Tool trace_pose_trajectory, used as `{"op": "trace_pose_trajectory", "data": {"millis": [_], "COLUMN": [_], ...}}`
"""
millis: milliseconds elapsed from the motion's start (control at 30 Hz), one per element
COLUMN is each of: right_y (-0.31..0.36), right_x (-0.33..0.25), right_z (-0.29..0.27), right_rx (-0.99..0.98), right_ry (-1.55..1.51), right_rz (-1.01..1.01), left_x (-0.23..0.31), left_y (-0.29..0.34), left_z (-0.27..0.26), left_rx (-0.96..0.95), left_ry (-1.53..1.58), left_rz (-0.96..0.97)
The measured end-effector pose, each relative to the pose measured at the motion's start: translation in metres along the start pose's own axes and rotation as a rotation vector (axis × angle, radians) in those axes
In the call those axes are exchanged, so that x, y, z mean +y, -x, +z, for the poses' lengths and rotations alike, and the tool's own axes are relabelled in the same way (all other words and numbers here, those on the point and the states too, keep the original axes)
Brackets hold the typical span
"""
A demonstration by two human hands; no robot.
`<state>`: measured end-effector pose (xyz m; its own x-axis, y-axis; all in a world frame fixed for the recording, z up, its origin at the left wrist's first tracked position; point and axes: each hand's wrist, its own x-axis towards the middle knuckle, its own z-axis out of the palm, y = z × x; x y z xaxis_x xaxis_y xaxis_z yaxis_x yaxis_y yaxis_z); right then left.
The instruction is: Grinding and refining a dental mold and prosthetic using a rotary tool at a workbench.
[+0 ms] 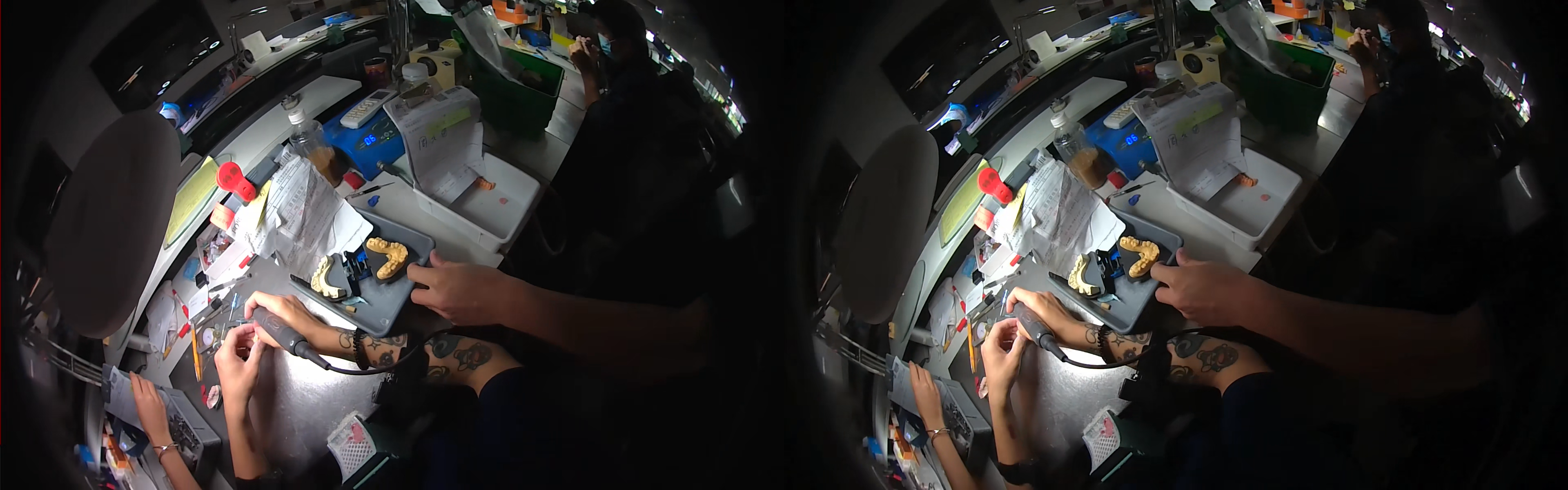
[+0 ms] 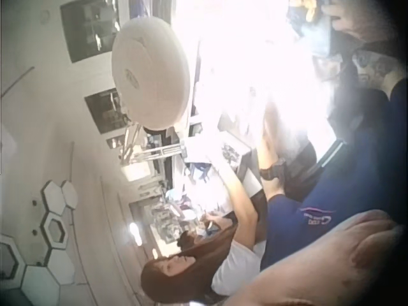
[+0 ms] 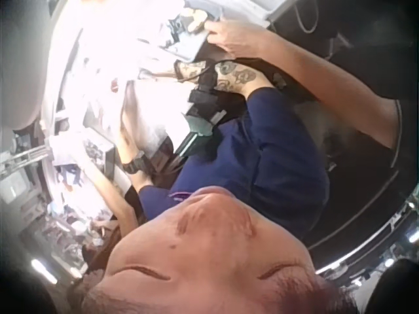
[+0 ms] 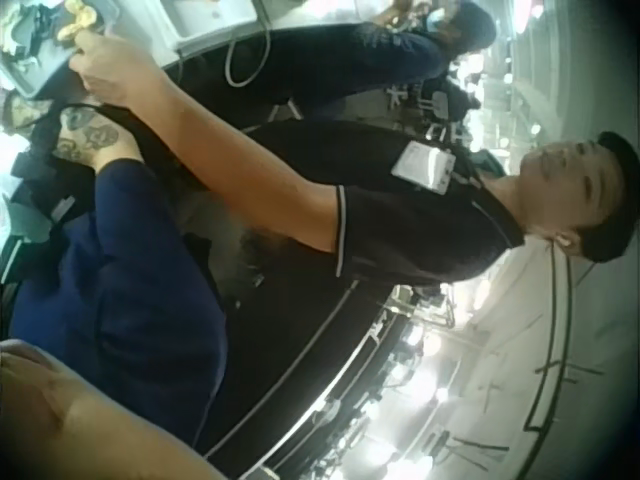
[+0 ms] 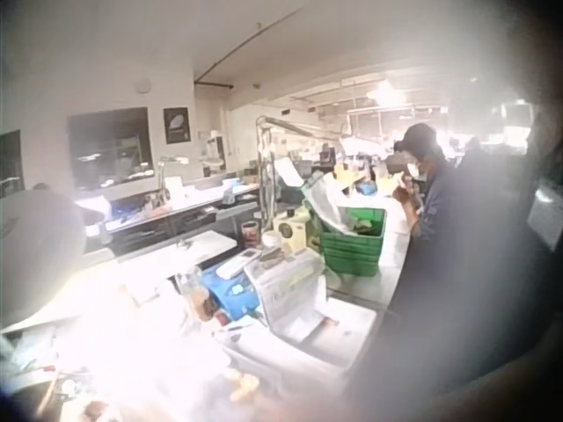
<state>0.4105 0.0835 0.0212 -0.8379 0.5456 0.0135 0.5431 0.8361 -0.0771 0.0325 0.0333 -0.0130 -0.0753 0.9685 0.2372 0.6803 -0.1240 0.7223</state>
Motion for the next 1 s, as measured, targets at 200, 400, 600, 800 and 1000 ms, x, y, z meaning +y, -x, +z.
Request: {"op": "trace_pose_trajectory", "data": {"millis": [200,400,600,800,1000], "right_y": [0.015,-0.205,-0.196,-0.213,-0.205], "right_x": [0.004,-0.110,-0.102,-0.113,-0.110], "right_z": [0.065,0.074,0.076,0.080,0.077], "right_rx": [0.078,0.880,0.886,0.880,0.994], "right_ry": [-0.102,-1.365,-1.493,-1.477,-1.394], "right_rz": [-0.060,-0.057,-0.094,-0.145,-0.106], "left_x": [-0.016,-0.037,-0.035,-0.016,-0.049], "left_y": [-0.006,-0.015,-0.024,-0.026,-0.035], "left_z": [0.006,-0.001,-0.004,-0.012,-0.002], "left_rx": [0.008,0.049,-0.010,-0.019,-0.039], "left_ry": [-0.296,-0.470,-0.361,-0.478,-0.449], "left_rz": [0.037,0.150,0.011,0.045,0.163]}}
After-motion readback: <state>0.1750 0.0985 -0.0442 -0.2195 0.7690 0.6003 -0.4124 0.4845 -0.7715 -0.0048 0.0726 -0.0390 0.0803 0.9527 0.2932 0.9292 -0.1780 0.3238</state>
